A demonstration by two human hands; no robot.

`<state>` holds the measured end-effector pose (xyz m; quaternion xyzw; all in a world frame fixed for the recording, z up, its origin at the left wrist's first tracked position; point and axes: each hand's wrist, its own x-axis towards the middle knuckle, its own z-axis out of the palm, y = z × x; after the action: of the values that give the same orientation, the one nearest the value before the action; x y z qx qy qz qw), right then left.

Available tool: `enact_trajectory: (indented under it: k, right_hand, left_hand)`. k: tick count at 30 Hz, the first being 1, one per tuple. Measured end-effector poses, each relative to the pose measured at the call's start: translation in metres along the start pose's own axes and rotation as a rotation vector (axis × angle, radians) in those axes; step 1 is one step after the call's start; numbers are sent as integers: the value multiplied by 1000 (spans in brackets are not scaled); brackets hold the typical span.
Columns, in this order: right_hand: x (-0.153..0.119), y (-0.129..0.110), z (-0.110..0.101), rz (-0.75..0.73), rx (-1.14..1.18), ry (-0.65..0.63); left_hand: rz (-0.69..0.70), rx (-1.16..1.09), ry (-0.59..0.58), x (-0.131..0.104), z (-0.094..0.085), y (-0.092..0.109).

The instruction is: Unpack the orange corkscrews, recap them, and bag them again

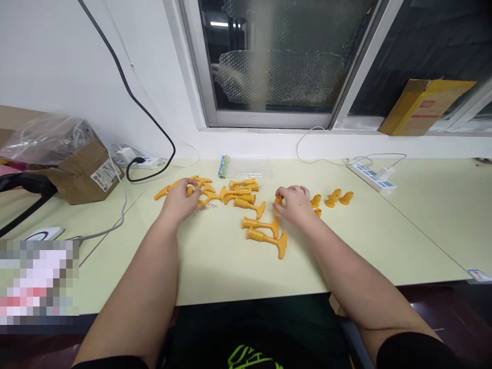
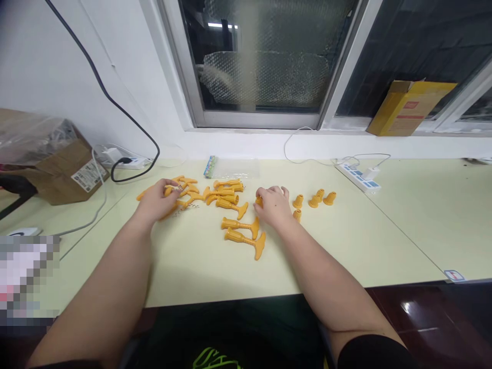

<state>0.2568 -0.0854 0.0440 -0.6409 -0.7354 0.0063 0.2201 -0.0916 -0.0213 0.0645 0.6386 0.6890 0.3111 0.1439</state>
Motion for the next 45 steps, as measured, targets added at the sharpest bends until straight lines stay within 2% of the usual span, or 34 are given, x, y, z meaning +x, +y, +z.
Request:
enact_trajectory:
  k: [4, 8, 10, 12, 16, 19, 23, 29, 32, 35, 38, 41, 43, 45]
  right_hand:
    - [1, 6, 6, 135, -96, -74]
    - [1, 11, 10, 129, -136, 52]
    - [1, 10, 10, 49, -87, 128]
    - [0, 4, 11, -102, 47, 139]
    - [-4, -10, 26, -403, 297, -40]
    - [-5, -15, 43, -448, 316, -154]
    - [0, -11, 55, -421, 287, -201]
    - [3, -13, 46, -324, 316, -184]
    - [3, -16, 39, -255, 340, -138]
    - [3, -19, 34, -198, 413, -45]
    - [3, -19, 32, -97, 635, 15]
    - [3, -22, 32, 55, 989, -106]
    - [4, -24, 30, 151, 1181, -224]
    - [3, -26, 25, 222, 1301, -324]
  left_hand:
    - [-147, 192, -54, 12, -8, -17]
    - [-209, 270, -105, 18, -7, -28]
    - [-212, 284, -100, 19, -5, -30]
    - [-215, 270, -60, 18, -5, -31]
    - [-199, 153, 27, 14, -5, -28]
    - [-151, 70, 74, 11, -5, -23]
    - [-88, 26, 81, 10, -2, -20]
    - [-1, 93, 101, 11, 7, -22]
    - [155, 67, 153, 7, 14, -14]
    - [394, 18, 162, -5, 20, 3]
    - [641, -67, 56, -23, 26, 25]
    - [783, -190, -131, -41, 32, 45]
    - [774, -298, -232, -50, 35, 54]
    - [707, -400, -278, -55, 38, 59]
